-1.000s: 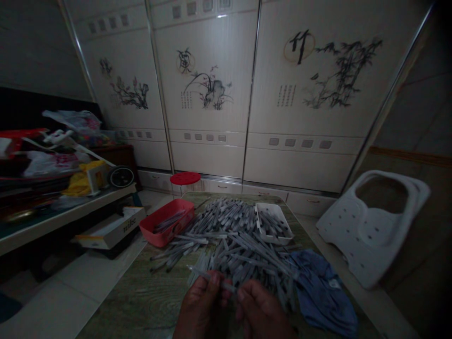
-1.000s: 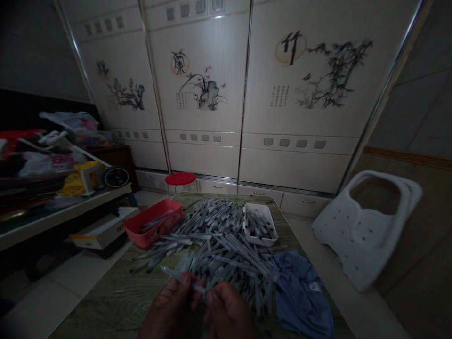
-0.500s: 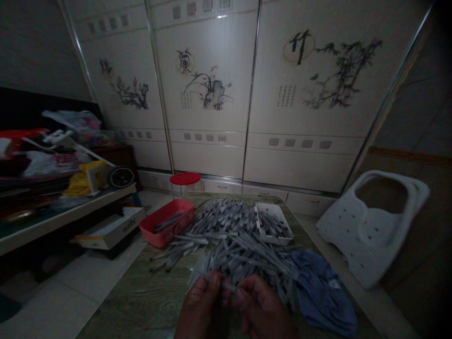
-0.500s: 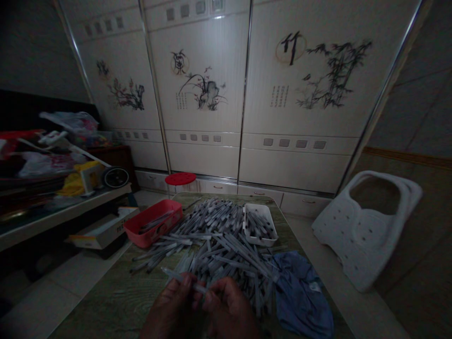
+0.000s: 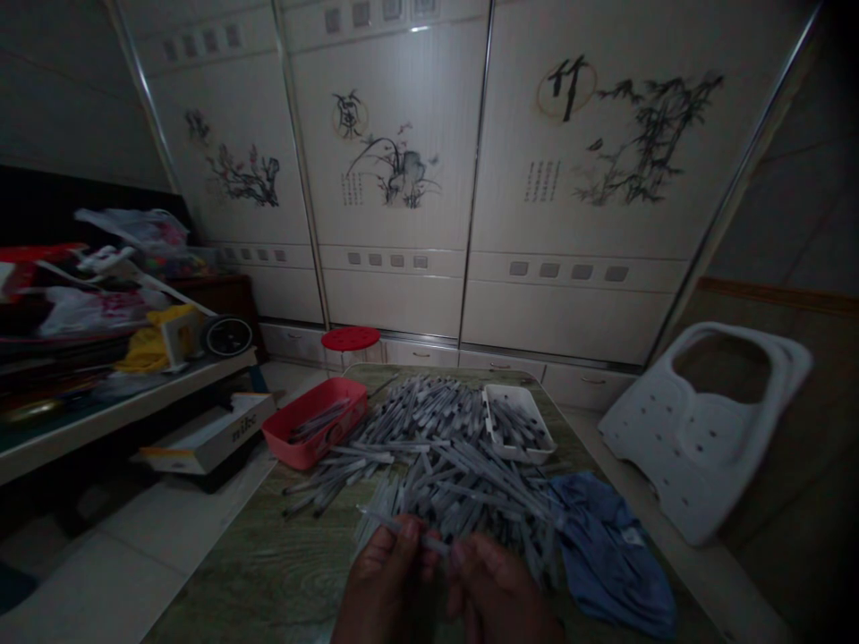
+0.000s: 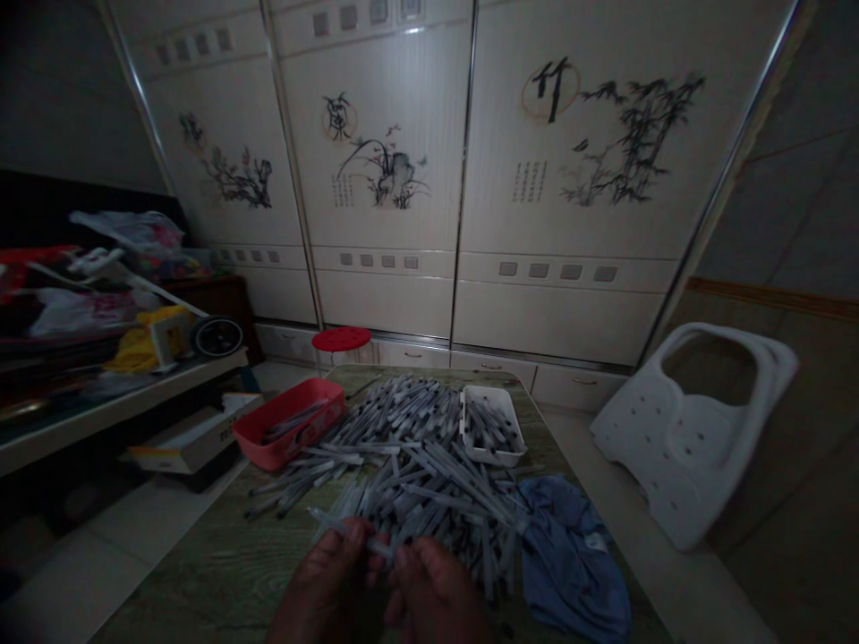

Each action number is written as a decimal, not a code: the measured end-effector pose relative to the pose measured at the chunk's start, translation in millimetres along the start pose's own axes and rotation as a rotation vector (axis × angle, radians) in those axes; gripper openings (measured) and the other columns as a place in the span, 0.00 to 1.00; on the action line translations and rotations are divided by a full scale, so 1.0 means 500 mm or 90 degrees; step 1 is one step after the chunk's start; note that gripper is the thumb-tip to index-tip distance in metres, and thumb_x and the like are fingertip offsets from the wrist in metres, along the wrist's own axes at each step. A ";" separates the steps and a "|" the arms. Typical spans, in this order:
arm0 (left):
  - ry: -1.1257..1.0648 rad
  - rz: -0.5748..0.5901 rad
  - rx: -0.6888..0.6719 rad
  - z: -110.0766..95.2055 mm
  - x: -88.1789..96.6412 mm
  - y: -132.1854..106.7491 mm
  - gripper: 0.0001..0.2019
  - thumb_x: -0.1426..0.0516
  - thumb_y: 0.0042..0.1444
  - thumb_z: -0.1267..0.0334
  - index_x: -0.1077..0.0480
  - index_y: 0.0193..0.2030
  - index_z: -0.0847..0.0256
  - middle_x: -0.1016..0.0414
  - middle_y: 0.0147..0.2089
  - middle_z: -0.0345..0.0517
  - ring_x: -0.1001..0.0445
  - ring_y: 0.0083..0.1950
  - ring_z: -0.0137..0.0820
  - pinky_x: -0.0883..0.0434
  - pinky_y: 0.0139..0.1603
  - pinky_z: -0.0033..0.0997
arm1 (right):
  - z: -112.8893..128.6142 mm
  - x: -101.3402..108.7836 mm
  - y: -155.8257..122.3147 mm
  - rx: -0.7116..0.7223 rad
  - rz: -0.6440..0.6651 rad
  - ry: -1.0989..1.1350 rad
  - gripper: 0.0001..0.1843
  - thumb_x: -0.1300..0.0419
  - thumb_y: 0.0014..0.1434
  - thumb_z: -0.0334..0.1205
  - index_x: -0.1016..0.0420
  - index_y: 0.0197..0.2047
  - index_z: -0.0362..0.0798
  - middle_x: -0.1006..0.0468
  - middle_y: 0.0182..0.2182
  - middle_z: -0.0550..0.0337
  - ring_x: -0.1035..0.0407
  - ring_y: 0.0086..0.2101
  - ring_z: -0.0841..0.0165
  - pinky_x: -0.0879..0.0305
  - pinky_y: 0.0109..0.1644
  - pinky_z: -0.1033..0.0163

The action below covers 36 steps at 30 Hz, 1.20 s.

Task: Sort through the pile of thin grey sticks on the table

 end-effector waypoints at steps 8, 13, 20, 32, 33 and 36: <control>-0.004 0.007 -0.005 0.006 0.004 0.006 0.19 0.24 0.47 0.52 0.23 0.36 0.62 0.21 0.27 0.42 0.27 0.26 0.28 0.31 0.31 0.27 | 0.004 -0.004 -0.001 -0.045 -0.006 0.063 0.39 0.45 0.56 0.81 0.28 0.35 0.48 0.24 0.20 0.64 0.41 0.15 0.77 0.51 0.19 0.71; -0.009 0.002 0.002 0.006 0.010 0.010 0.19 0.24 0.49 0.52 0.24 0.35 0.62 0.23 0.27 0.41 0.28 0.27 0.26 0.32 0.32 0.26 | 0.006 0.000 0.000 -0.026 -0.012 0.100 0.34 0.30 0.50 0.73 0.31 0.36 0.50 0.25 0.22 0.70 0.43 0.15 0.80 0.53 0.18 0.73; 0.008 -0.006 0.001 -0.001 -0.001 0.006 0.21 0.22 0.44 0.52 0.23 0.34 0.61 0.22 0.27 0.42 0.26 0.27 0.28 0.29 0.31 0.27 | 0.013 -0.007 0.001 -0.044 -0.007 0.178 0.38 0.32 0.48 0.77 0.29 0.35 0.48 0.22 0.23 0.66 0.43 0.13 0.82 0.55 0.16 0.73; 0.174 -0.006 -0.066 -0.041 0.008 -0.006 0.22 0.24 0.45 0.50 0.20 0.42 0.60 0.16 0.35 0.45 0.22 0.33 0.32 0.26 0.36 0.30 | -0.003 0.009 0.006 -0.064 -0.010 0.125 0.27 0.30 0.52 0.64 0.29 0.34 0.48 0.30 0.17 0.71 0.50 0.13 0.80 0.60 0.18 0.71; 0.188 -0.016 -0.077 -0.047 0.009 -0.006 0.22 0.24 0.46 0.49 0.20 0.42 0.60 0.16 0.35 0.45 0.22 0.32 0.31 0.26 0.36 0.29 | -0.003 0.015 0.006 -0.071 -0.020 0.106 0.24 0.31 0.53 0.61 0.29 0.33 0.49 0.31 0.16 0.71 0.50 0.14 0.79 0.61 0.18 0.70; 0.174 -0.074 -0.100 -0.068 0.014 -0.004 0.24 0.25 0.47 0.46 0.20 0.43 0.60 0.17 0.34 0.43 0.22 0.33 0.30 0.26 0.36 0.26 | 0.011 0.050 0.004 -0.051 -0.081 -0.013 0.16 0.36 0.56 0.54 0.28 0.30 0.50 0.34 0.15 0.71 0.47 0.16 0.76 0.56 0.21 0.68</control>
Point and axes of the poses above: each hand's wrist, its own y-axis towards the middle knuckle, its own x-axis out of the back of the hand, z = x × y, the point moved 2 cm from there along y, towards the middle knuckle
